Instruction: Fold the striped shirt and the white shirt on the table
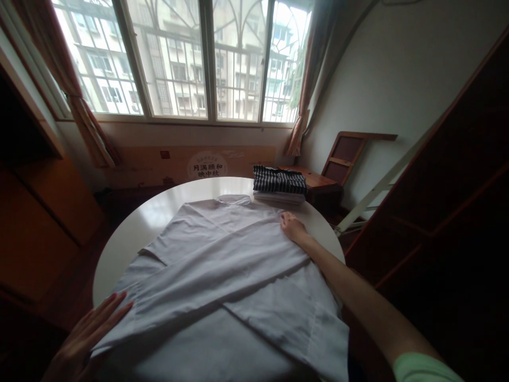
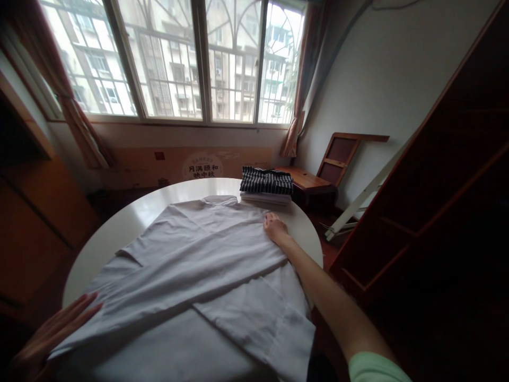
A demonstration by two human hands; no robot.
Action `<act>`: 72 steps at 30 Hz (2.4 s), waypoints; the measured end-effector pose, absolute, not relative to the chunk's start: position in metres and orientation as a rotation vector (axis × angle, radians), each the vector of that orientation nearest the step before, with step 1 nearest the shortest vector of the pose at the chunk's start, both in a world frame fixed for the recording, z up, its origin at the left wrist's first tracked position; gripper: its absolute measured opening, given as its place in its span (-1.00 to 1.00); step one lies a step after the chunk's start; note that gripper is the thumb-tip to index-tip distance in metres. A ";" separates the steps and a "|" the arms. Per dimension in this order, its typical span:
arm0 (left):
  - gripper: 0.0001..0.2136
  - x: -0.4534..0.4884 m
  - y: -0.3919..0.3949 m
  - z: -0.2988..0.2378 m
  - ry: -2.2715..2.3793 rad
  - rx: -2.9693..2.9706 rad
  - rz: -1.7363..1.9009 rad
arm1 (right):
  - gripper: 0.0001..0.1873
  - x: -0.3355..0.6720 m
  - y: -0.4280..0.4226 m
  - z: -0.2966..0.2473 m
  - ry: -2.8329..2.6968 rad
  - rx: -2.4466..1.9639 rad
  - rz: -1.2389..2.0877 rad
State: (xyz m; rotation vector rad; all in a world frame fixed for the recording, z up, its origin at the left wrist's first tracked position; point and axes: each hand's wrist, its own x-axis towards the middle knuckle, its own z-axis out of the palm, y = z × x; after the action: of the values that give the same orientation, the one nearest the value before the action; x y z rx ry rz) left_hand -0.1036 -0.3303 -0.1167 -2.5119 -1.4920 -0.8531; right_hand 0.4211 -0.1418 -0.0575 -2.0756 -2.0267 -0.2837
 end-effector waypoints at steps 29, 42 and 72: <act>-0.50 -0.109 -0.331 -0.113 -1.530 -2.622 -0.837 | -0.60 0.475 -0.187 -0.063 -2.381 -1.400 0.005; -0.57 -0.120 -0.302 -0.084 -1.657 -2.529 -0.273 | -0.61 0.469 -0.218 -0.058 -2.394 -1.465 -0.174; -0.24 0.044 -0.092 -0.064 -1.932 -2.500 -0.115 | -0.65 0.416 -0.177 -0.012 -2.211 -1.547 -0.059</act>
State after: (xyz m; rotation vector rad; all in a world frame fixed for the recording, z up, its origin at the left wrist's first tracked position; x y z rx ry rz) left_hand 0.0443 -0.0916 -0.0641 -2.4998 -1.9317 -0.1153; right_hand 0.4162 -0.1770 -0.0121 -1.5470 -2.2112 -0.0587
